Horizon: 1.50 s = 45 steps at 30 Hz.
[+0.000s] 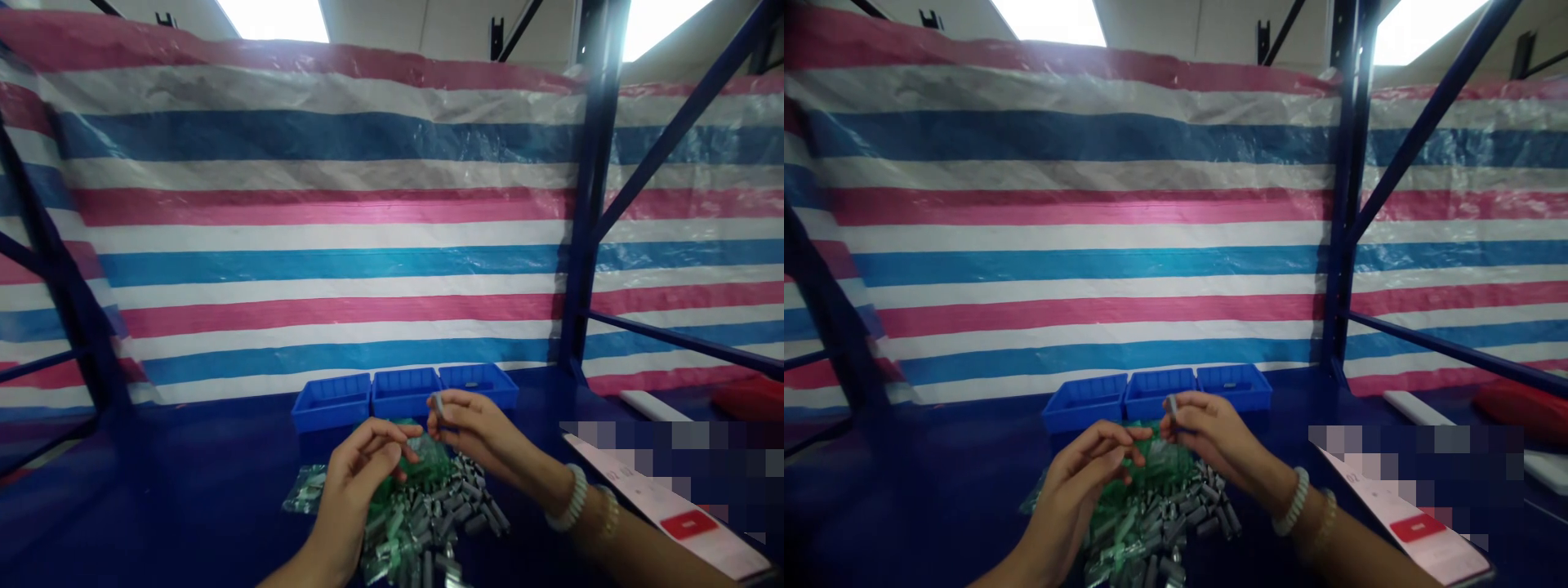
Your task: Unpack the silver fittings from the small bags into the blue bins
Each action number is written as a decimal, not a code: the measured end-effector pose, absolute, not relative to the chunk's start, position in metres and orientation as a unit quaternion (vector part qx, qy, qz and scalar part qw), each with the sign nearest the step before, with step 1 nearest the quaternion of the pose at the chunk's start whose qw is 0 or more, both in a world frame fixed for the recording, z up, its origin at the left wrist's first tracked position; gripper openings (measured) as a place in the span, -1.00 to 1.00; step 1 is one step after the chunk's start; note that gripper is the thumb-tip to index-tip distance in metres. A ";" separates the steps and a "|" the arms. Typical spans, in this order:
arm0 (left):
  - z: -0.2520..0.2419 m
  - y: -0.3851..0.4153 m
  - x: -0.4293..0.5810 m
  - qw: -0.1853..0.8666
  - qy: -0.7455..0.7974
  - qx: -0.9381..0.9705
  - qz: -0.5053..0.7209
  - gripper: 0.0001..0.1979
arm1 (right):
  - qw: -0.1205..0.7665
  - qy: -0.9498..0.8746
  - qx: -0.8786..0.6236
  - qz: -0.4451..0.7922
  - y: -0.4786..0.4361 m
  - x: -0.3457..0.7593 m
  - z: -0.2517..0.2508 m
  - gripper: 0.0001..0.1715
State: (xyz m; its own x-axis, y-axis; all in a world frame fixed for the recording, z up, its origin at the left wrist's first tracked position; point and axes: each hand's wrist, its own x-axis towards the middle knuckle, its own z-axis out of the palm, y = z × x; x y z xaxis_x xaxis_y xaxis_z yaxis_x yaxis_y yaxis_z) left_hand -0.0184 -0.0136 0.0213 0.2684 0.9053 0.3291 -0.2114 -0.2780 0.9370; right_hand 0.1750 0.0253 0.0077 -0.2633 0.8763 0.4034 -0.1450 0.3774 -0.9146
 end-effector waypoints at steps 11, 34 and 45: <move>0.010 -0.002 -0.014 0.488 0.324 0.685 0.434 -0.85 | 0.456 -0.713 -0.533 0.005 0.054 0.249 0.022 -0.74; 0.009 -0.025 -0.006 0.335 0.297 0.791 0.417 -0.89 | 0.355 -0.648 -0.671 0.059 -0.064 0.206 -0.052 -0.82; 0.009 -0.047 0.000 0.447 0.330 0.751 0.356 -0.79 | 0.613 -0.554 -0.495 0.269 -0.097 0.169 -0.030 -0.82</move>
